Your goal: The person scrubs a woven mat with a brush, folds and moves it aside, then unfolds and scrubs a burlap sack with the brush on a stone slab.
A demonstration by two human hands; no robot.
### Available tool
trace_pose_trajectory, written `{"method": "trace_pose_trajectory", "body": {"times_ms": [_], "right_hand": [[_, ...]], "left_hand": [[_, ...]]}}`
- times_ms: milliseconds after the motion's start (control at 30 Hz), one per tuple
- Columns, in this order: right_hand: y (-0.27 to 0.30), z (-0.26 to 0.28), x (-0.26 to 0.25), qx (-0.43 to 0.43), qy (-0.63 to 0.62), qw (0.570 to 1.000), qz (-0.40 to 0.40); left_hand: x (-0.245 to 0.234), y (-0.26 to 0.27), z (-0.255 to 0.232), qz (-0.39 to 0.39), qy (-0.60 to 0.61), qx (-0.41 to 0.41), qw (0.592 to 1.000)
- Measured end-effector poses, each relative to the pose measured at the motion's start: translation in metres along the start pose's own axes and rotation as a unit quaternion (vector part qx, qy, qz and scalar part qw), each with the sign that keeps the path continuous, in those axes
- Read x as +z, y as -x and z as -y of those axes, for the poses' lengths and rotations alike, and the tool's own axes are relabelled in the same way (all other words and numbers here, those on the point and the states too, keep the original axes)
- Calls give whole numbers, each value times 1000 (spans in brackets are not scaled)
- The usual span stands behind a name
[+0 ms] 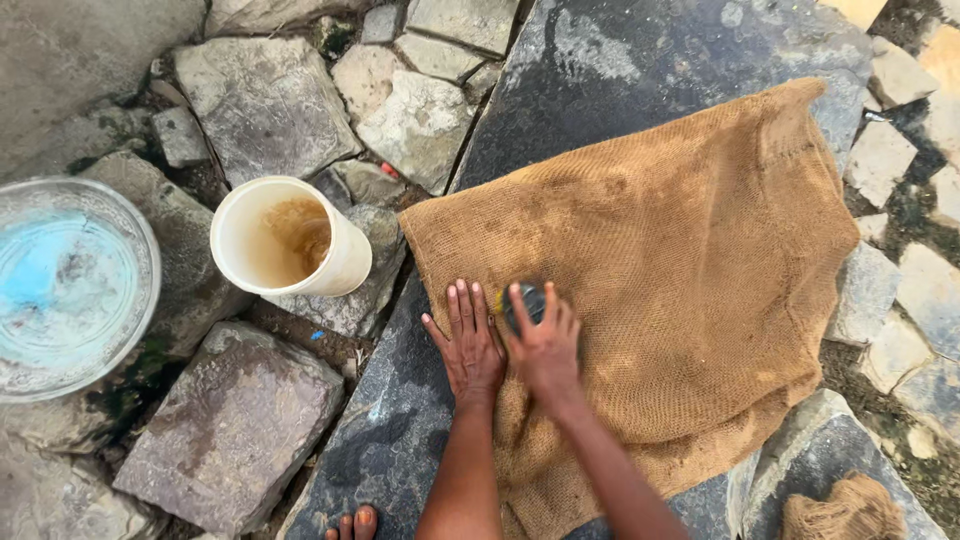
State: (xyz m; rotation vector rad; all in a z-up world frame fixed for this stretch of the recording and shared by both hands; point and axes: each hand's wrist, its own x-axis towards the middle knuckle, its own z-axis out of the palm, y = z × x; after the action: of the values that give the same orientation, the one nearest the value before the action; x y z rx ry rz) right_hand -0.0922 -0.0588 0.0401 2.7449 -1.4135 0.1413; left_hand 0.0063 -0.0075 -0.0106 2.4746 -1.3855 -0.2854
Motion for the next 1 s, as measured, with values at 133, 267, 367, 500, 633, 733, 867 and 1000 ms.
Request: {"method": "trace_pose_trajectory", "body": {"times_ms": [133,267,367,500,633,733,867,1000], "right_hand": [[2,-115,40,6,-8,999,-48],[-13,-209,33,240,92,966,10],[-42,-203,27,286,105,952,-32],[-40,-76,18,72,-112,989,-57],[-49,7,9,-159,66,966,-193],[-78,-60,17,-144,0,980,-137],[-96,-172,17,148,5,985,-93],[-107,-191,12,263,125,949,-118]], "left_hand": [[-7,1,0,26,9,-7,1000],[-7,-2,0,69,-8,-6,998],[-2,-5,0,69,-10,-6,998],[3,-1,1,-3,6,-3,1000],[1,-6,0,14,-17,6,1000],[-4,-3,-1,45,-41,-1,998],[-6,-4,-2,42,-28,1,999],[-3,-5,-3,33,-12,-2,999]]}}
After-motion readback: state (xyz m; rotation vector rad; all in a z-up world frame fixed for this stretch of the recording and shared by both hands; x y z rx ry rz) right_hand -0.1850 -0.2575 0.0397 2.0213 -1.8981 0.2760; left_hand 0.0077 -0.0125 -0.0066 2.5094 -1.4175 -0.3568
